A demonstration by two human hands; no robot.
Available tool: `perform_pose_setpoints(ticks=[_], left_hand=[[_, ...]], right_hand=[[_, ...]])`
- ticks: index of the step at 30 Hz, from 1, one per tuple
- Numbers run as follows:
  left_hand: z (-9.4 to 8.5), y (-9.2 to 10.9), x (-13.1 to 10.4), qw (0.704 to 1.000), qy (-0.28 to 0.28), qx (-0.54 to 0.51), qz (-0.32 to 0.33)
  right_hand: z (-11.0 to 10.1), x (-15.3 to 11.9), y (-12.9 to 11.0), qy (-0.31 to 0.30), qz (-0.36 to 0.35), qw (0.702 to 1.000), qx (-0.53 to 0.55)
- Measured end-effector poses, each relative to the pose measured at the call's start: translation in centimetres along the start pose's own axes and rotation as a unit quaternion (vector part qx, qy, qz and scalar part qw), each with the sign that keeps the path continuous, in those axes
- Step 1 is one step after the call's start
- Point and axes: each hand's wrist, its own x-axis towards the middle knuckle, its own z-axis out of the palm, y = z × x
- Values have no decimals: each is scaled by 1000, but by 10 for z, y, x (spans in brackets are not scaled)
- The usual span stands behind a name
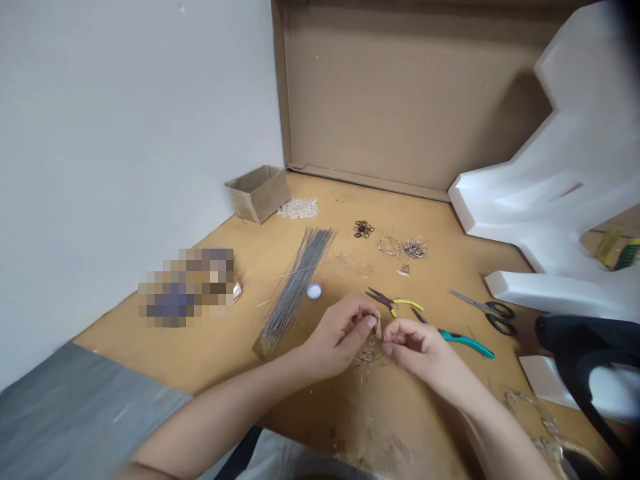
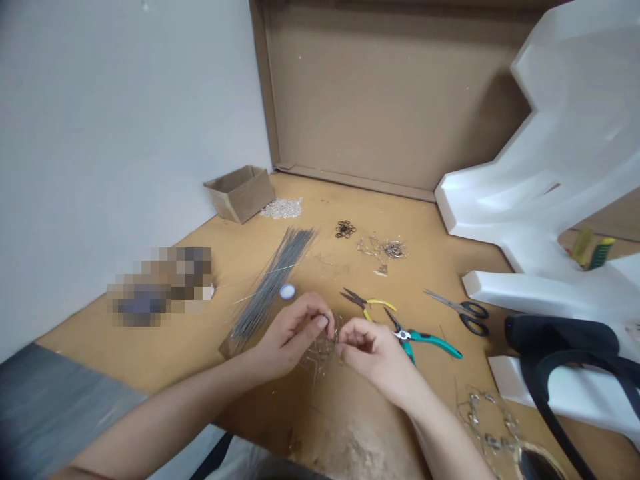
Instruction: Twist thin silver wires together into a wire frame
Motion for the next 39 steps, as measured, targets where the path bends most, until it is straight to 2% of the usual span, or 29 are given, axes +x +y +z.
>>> perform_pose_setpoints(ticks=[5,8,12,15,20,23,27,31,34,39], left_hand=[[4,-4,-7,996,-36,-62,-48],[5,-4,-9,997,-49,-30,-45],[6,-3,-7,997,-22,77,20],[6,-3,-6,997,-15,69,38],[6,-7,-9,999,-20,26,-10],[6,-8,-11,999,-22,34,-18],[4,-6,-12,998,-53,22,-10],[3,-4,-11,997,-60,39,-32],[6,-7,-11,996,-67,29,-42],[13,-16,-11,993,-27,-63,-99]], right_hand=[[-8,-3,1,-60,26,997,-47],[-15,-6,-1,-81,25,996,-38],[-10,-8,-2,-36,15,999,-10],[2,-6,2,-9,4,1000,-4],[6,-1,5,35,10,999,13],[1,-5,3,19,20,998,51],[-3,-10,2,8,26,976,214],[0,-10,1,69,2,941,331],[5,-9,2,95,-37,938,331],[14,-11,15,108,-52,949,293]])
